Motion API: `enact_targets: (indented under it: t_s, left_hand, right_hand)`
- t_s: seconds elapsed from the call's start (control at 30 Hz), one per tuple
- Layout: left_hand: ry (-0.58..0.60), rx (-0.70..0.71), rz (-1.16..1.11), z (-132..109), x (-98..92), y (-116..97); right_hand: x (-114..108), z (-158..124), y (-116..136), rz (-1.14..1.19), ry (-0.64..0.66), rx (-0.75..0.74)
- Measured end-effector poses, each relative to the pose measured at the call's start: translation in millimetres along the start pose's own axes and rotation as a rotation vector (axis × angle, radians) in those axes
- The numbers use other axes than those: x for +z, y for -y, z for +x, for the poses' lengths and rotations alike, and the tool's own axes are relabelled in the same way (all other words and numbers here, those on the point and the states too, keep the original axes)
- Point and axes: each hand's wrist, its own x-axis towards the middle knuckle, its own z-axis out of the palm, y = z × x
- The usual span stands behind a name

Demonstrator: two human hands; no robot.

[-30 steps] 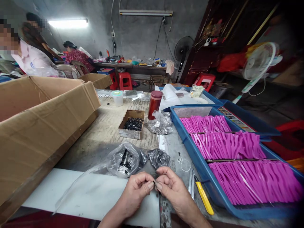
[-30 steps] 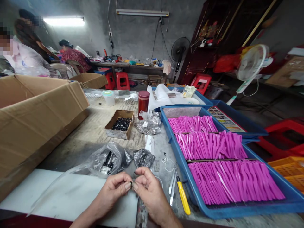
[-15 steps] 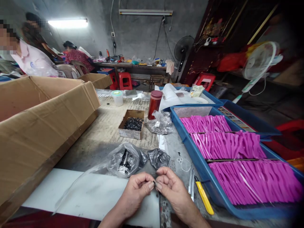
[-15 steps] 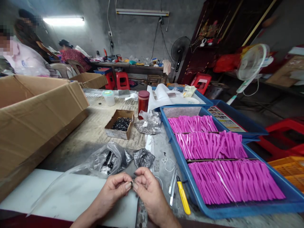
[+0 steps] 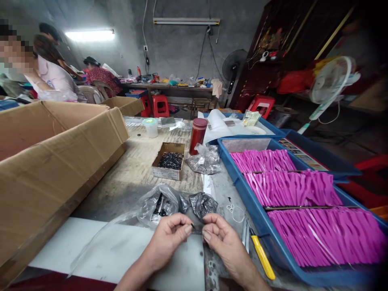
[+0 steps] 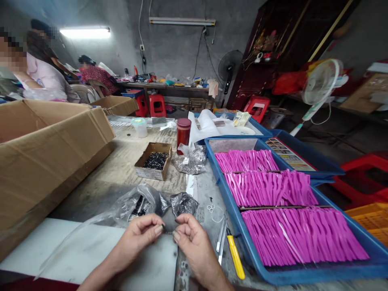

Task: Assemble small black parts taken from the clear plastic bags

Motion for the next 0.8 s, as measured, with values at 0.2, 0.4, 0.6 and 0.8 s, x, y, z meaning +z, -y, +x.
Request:
enact_targets:
  t_s: [0.2, 0.4, 0.6, 0.8]
  left_hand:
    - [-0.274, 0.129, 0.236, 46, -41.9, -47]
    - [-0.451, 0.244, 0.397, 114, -74.8, -66]
    - [-0.508, 0.328, 0.541, 96, -72.9, -70]
    - [-0.373, 0.252, 0.704, 29, -65.7, -48]
  right_hand:
    - [-12, 4, 4, -0.132, -0.084, -0.046]
    - [-13, 8, -5, -0.215, -0.123, -0.076]
    - [-22, 10, -13, -0.251, -0.163, -0.085]
    - [-34, 12, -17, -0.367, -0.132, -0.117]
